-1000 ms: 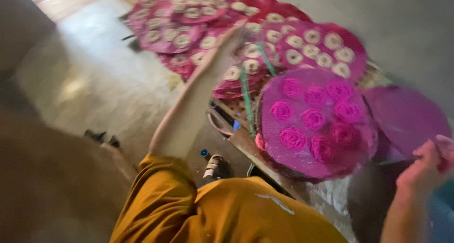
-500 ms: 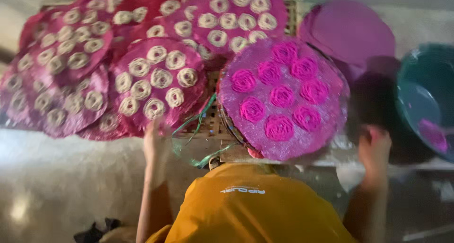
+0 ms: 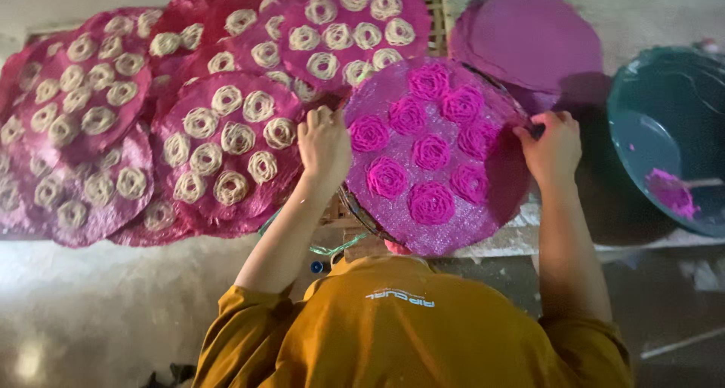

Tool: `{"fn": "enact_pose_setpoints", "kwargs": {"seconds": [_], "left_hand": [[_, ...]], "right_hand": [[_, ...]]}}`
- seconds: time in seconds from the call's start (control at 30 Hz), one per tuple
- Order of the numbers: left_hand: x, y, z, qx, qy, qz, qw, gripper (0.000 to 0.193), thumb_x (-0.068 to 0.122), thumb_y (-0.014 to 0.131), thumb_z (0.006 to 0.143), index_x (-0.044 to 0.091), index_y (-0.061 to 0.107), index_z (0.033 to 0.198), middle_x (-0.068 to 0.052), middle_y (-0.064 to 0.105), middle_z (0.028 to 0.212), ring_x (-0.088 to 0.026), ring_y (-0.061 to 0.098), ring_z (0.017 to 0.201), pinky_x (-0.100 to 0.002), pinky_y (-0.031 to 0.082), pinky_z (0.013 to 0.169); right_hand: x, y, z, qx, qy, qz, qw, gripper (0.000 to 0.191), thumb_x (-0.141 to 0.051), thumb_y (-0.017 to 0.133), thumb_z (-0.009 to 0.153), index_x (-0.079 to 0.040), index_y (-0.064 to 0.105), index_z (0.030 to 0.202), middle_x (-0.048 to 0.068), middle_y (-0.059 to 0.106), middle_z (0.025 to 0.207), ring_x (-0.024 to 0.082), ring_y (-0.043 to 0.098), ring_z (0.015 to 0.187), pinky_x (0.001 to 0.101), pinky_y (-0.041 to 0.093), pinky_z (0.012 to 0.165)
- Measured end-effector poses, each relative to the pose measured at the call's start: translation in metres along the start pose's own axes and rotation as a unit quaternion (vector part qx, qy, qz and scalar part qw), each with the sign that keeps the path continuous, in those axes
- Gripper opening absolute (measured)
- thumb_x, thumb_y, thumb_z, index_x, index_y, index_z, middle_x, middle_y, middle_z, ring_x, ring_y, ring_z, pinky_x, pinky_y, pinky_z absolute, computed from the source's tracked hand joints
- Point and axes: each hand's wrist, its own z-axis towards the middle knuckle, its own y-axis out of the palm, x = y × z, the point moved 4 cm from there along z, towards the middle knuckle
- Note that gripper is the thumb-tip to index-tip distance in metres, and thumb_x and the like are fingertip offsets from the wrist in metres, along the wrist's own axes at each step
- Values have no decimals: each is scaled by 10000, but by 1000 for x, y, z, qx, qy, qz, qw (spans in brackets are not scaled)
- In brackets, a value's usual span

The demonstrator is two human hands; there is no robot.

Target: The person fills a hand-held extruder tool with pink paste from a green basin and squeezes rosette shapes onto round candle boards. They refill the tool repeatedly, then stack the finished boards and carry a stack on a rope handle to a drying rack with other boards.

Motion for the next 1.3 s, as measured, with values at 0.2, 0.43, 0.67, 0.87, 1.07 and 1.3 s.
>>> {"fn": "enact_pose_setpoints", "kwargs": {"seconds": [0.2, 0.43, 0.67, 0.87, 1.07, 1.3], "left_hand": [[6, 11, 16, 101, -1, 11, 995, 299, 136, 719, 819, 57, 667, 1103, -111, 609, 1139, -288, 538, 1147, -425, 432, 917], [17, 22, 22, 161, 13, 1, 987, 205, 125, 708, 833, 73, 680, 1030, -103, 592, 1136, -283, 540, 1116, -419, 438, 915], [31, 32, 33, 63, -14, -115, 991, 399, 37, 695, 753, -53, 573, 1122, -205, 552, 1173, -352, 603, 1063, -417, 564, 801], [28, 43, 56, -10, -59, -182, 981, 354, 153, 615, 929, -41, 534, 1214, -233, 615, 1168, -395, 681, 1058, -471, 588, 816], [29, 28, 67, 31, -4, -144, 989, 223, 264, 630, 921, 77, 688, 1027, -155, 694, 1095, -354, 684, 1023, -475, 564, 804], [7, -40, 41, 100, 1, -263, 960, 206, 295, 672, 923, 142, 696, 1059, -100, 744, 820, -303, 709, 821, -501, 473, 868]], "right_hand": [[8, 2, 5, 46, -28, 9, 999, 232, -159, 802, 973, -31, 614, 1014, 168, 655, 1058, 416, 653, 954, 529, 512, 784], [27, -7, 3, 60, -49, 19, 997, 242, -127, 826, 956, -33, 607, 992, 169, 661, 1009, 422, 652, 904, 526, 497, 730], [23, -14, 0, 72, -88, 60, 992, 233, -90, 816, 960, -17, 603, 1016, 166, 655, 993, 409, 648, 947, 504, 498, 790], [17, -22, 4, 55, -57, 79, 994, 217, -94, 821, 959, -23, 620, 1000, 155, 663, 885, 380, 661, 872, 480, 500, 764], [25, -21, -1, 44, -38, 94, 994, 184, -100, 801, 984, -34, 631, 1002, 144, 681, 820, 356, 676, 781, 451, 513, 711], [22, -18, 37, 47, -144, 139, 979, 238, -189, 721, 1119, -9, 570, 1081, 126, 616, 895, 267, 606, 778, 367, 481, 730]]}}
